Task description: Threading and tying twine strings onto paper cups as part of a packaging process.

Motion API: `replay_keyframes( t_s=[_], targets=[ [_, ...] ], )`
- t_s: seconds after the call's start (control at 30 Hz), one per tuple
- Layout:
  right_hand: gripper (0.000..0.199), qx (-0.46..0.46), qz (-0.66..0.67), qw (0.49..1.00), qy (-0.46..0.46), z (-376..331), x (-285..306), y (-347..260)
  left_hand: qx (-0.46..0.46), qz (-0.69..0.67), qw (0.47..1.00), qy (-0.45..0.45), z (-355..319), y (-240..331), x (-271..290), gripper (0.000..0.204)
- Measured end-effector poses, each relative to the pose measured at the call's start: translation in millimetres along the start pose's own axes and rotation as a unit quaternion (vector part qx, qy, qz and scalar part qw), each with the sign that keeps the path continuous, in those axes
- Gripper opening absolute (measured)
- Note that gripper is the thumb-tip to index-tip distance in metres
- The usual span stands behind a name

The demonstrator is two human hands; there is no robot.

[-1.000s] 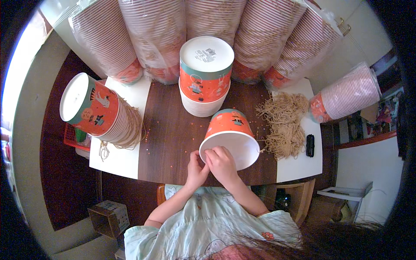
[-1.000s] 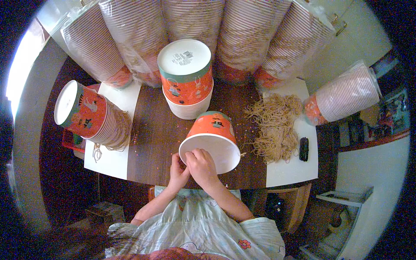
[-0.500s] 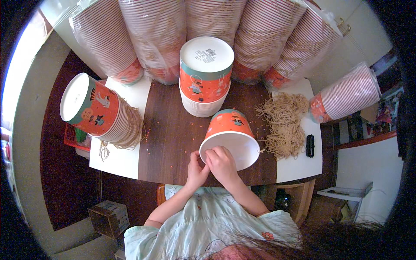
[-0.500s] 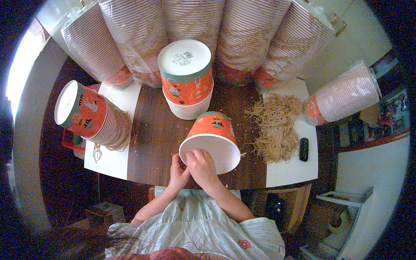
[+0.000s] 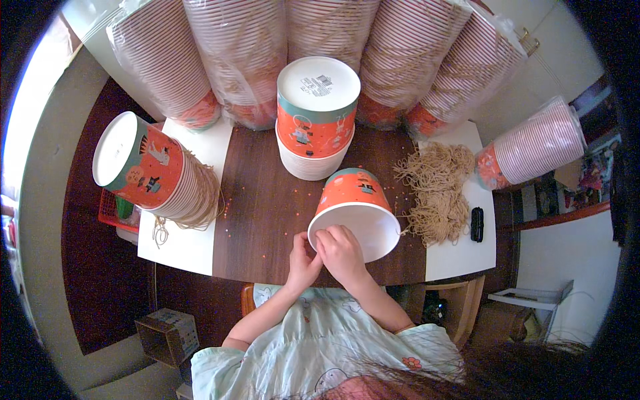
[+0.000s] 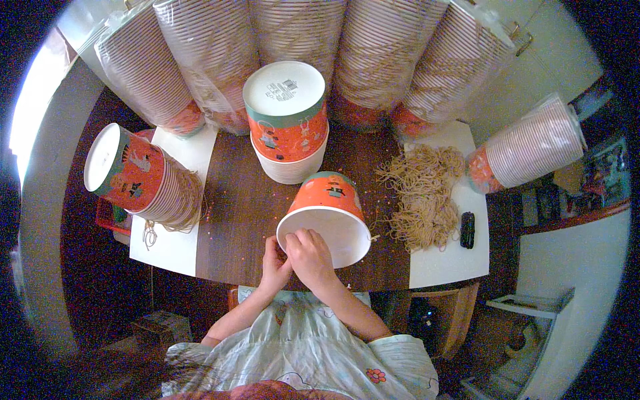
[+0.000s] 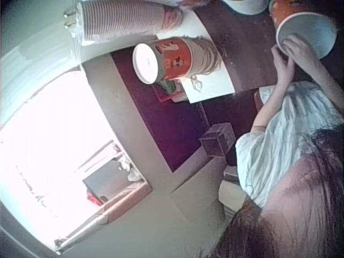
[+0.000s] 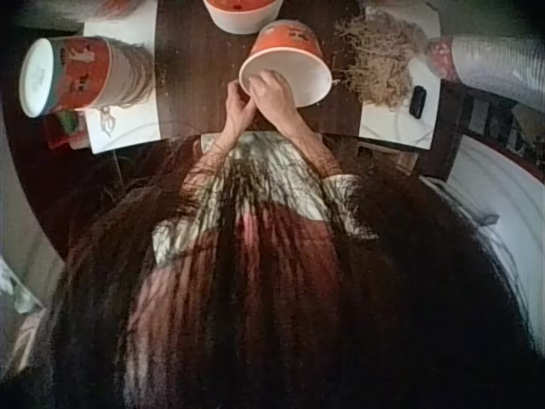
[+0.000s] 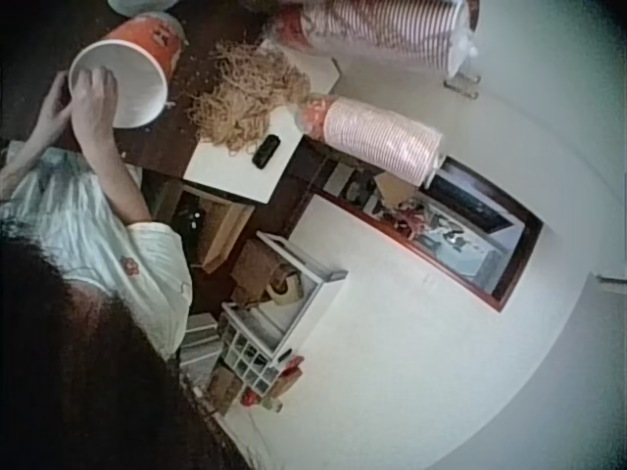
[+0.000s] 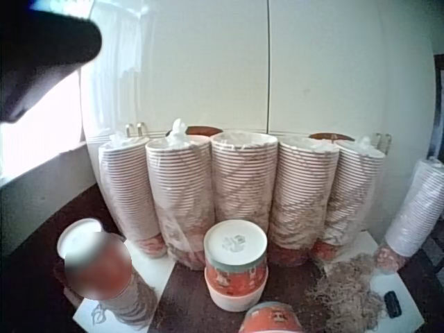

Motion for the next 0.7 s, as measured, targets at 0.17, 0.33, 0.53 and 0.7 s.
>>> replay_keyframes(
  t_s=[0.17,0.33,0.53,0.7],
  targets=[
    [0.009,0.003,0.012,1.0,-0.002,0.0,0.7,-1.1,0.004,-0.004,1.0,0.0,0.2,1.1,0.0,0.034],
    [0.009,0.005,0.045,0.999,0.005,0.3,3.0,-1.6,0.001,0.001,1.0,0.003,-0.3,0.2,0.7,0.033],
    [0.01,-0.032,0.103,0.994,-0.013,2.6,2.2,3.5,0.004,-0.002,1.0,-0.002,2.4,7.2,0.4,0.032],
    [0.008,-0.037,0.129,0.99,-0.032,3.7,-1.2,10.4,0.01,-0.031,0.999,0.006,0.5,5.9,-0.9,0.032]
  ],
)
Point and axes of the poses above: each hand's wrist, its own z-axis towards the middle knuckle, its own x-axis out of the back of the hand, y = z × x, the point moved 9 cm from there along z, towards the middle knuckle, and after that the axes turned 14 degrees about -x, right-handed, at the moved point
